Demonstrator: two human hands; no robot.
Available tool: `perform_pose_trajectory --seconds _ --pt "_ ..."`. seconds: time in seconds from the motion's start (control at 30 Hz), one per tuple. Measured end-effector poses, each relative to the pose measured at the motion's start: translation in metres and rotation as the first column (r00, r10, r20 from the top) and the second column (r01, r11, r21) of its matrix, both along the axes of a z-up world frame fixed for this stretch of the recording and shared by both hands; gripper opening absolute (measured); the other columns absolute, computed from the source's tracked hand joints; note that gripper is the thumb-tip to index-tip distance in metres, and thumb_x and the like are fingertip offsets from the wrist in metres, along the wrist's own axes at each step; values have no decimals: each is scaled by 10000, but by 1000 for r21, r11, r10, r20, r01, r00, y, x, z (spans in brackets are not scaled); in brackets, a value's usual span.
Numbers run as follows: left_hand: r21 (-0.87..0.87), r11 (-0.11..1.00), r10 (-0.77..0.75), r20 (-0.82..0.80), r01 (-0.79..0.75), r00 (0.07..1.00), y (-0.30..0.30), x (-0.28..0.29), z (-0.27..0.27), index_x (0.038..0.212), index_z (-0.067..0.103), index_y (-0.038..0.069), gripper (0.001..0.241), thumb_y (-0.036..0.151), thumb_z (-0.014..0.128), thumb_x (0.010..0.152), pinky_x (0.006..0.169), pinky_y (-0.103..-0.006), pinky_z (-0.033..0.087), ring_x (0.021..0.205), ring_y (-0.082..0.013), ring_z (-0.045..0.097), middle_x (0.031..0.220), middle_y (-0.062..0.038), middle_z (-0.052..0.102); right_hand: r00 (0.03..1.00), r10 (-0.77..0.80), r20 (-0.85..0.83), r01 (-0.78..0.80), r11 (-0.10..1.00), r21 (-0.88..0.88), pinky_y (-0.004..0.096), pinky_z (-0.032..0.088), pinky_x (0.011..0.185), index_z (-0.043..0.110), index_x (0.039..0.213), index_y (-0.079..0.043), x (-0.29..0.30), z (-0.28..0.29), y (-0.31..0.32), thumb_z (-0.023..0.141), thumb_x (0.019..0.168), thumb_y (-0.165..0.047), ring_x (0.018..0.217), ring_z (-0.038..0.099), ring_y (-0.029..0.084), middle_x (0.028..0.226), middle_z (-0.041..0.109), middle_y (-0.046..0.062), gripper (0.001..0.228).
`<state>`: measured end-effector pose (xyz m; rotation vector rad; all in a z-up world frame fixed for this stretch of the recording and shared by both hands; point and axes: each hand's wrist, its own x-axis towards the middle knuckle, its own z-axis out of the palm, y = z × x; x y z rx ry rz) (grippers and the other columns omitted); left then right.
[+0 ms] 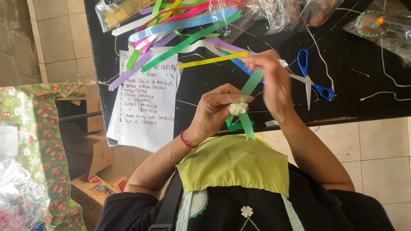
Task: The person packages small items into plastic bags, tying them with colorful ribbons and using scissors to trim the ends.
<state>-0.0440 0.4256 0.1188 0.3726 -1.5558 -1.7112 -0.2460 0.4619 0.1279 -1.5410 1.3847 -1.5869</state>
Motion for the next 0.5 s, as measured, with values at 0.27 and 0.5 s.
perform_pose_trajectory --seconds 0.27,0.5 --pt "-52 999 17 102 -12 995 -14 -3 -7 1068 859 52 144 184 814 1030 800 -300 559 863 -100 630 959 -45 726 874 -117 -472 35 983 -179 508 344 1174 882 1195 -177 22 26 19 750 1087 -357 1350 507 335 1336 687 55 249" --pt "-75 996 -33 289 57 957 -26 6 6 1075 844 23 120 112 790 1015 778 -329 570 817 -178 704 942 -92 749 869 -30 -494 -29 993 -111 443 360 1193 823 924 -139 -1 34 8 815 1072 -326 1289 608 286 1157 785 -9 239"
